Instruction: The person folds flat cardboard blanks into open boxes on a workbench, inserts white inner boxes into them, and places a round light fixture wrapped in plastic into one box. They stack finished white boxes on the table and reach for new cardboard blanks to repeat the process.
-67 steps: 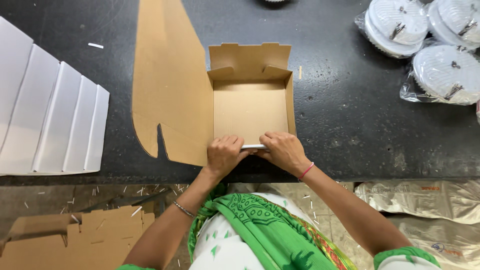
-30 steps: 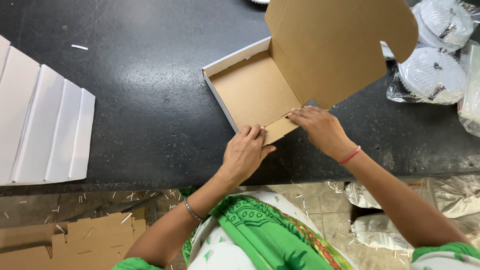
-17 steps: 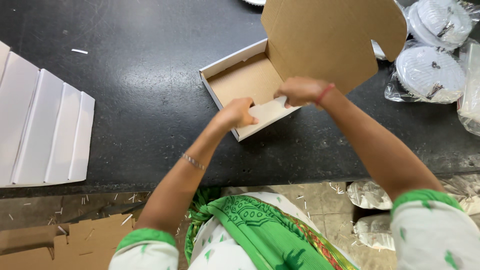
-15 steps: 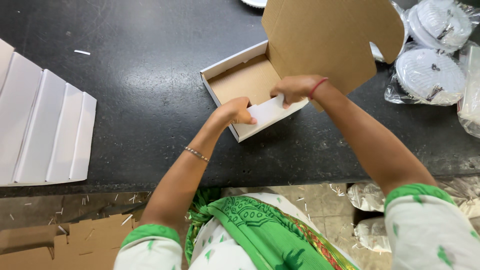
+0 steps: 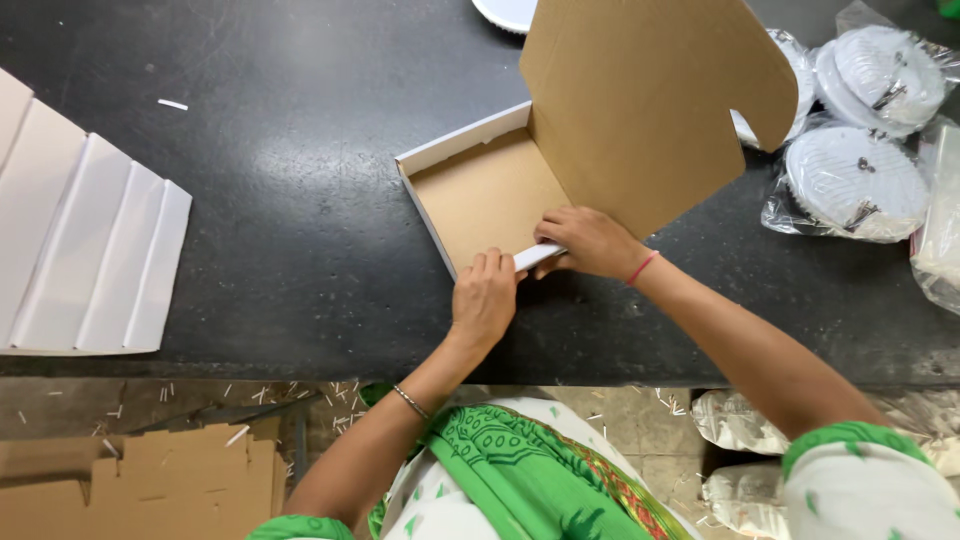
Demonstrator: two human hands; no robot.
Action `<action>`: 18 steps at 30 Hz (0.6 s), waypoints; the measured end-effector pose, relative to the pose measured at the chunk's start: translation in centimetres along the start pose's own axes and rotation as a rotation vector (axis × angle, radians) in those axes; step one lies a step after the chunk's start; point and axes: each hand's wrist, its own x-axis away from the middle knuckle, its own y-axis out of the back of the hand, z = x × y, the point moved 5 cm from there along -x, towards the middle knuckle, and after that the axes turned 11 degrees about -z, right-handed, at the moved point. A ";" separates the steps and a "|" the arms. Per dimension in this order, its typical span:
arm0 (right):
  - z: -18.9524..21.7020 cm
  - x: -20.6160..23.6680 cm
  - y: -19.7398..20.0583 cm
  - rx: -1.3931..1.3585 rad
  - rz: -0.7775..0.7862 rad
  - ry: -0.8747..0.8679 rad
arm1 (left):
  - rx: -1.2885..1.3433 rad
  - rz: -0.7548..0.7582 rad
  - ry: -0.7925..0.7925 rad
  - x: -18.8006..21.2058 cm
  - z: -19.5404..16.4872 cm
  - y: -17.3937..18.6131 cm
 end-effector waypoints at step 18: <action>-9.8 10.5 6.8 0.400 -0.525 -0.341 | 0.249 0.434 0.274 -3.3 -6.5 0.9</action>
